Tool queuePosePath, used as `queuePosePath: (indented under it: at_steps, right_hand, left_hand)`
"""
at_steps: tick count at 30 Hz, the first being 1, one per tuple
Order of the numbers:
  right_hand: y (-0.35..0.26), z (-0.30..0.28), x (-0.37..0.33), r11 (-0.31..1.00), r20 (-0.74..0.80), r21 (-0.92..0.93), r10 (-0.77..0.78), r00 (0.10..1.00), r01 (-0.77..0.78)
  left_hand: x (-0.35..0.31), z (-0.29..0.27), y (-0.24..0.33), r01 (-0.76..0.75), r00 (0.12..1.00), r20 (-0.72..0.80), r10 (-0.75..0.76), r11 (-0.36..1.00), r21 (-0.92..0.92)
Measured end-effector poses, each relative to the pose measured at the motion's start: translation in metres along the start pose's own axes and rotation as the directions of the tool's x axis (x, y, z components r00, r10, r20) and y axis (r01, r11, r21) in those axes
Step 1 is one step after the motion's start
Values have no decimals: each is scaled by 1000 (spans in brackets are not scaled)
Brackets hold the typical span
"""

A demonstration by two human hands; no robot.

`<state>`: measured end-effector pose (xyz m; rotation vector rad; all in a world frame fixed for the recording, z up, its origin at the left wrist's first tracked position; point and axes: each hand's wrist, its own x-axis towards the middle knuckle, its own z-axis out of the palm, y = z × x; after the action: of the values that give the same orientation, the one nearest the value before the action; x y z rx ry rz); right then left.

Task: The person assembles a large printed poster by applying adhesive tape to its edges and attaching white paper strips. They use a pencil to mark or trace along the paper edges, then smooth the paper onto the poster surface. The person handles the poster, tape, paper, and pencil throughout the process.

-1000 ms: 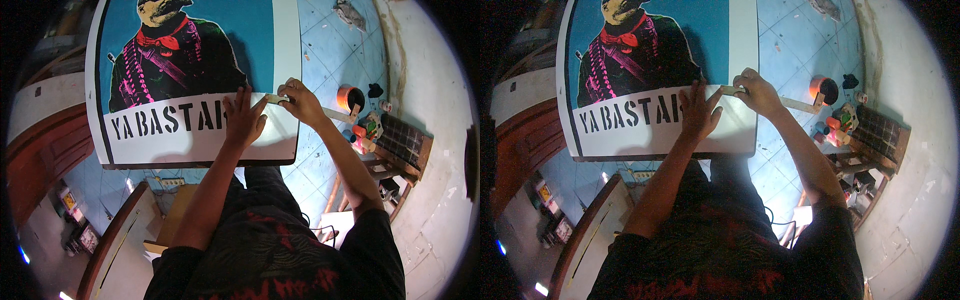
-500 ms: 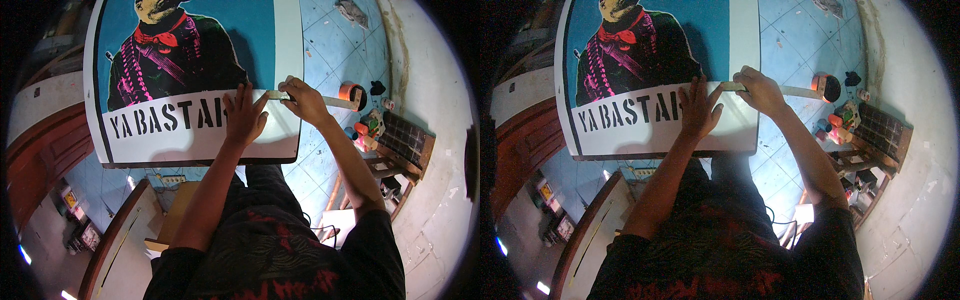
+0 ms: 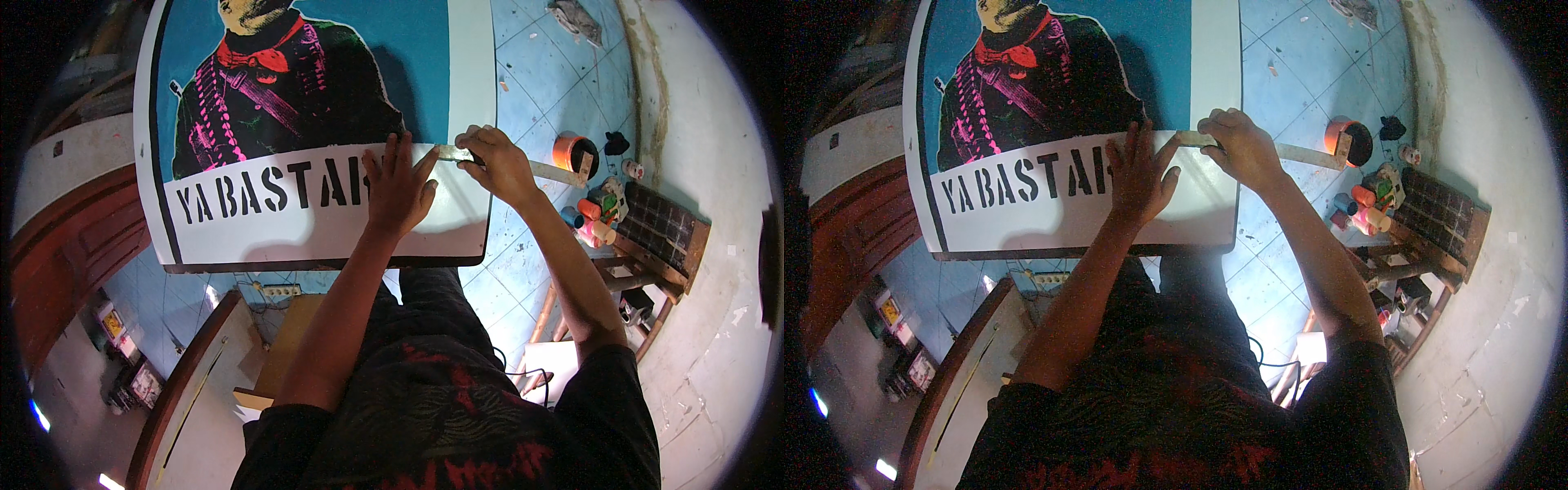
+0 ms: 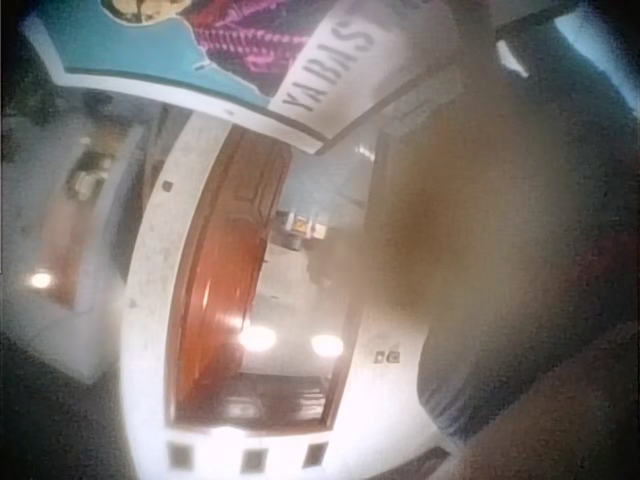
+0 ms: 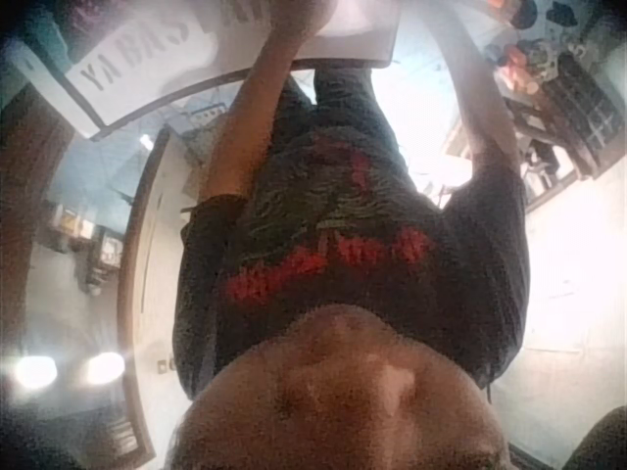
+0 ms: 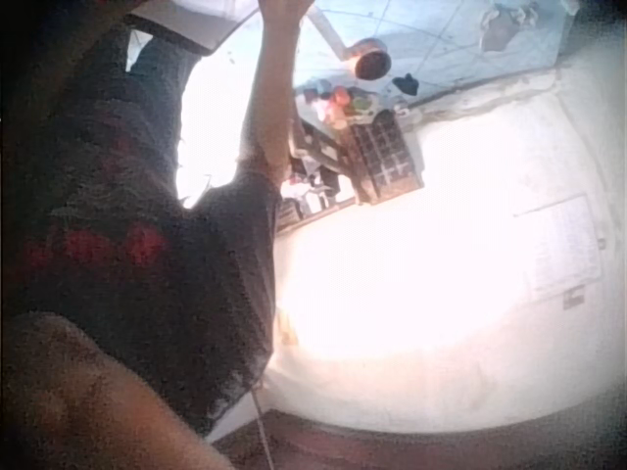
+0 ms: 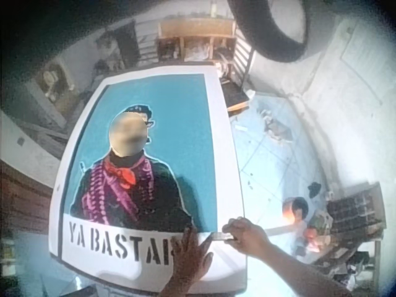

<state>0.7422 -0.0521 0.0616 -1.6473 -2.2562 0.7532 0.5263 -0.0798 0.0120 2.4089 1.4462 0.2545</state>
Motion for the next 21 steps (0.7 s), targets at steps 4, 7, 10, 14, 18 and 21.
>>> queuePosePath:
  at_steps: [4,7,10,14,18,21]
  right_hand:
    - [-3,-1,-1,1000,-30,-6,-22,999,22]
    - [-4,0,-2,1000,-51,-8,-27,998,27]
    - [-2,6,-6,999,-100,-40,-40,994,36]
    - [-3,13,-10,997,-121,-78,-1,993,-8]
    - [-3,12,-10,975,-124,-220,-40,991,11]
    - [4,19,-13,979,-144,-199,-63,988,33]
  left_hand:
    - [1,-2,1,3,1000,14,-3,1000,6]
    - [1,-3,1,-4,1000,-6,4,1000,11]
    - [2,-3,2,-8,1000,-4,8,1000,29]
    - [1,-3,2,-12,1000,-9,12,1000,26]
    - [1,-2,2,-10,1000,-3,11,999,50]
    - [1,-1,2,-17,1000,-4,17,998,62]
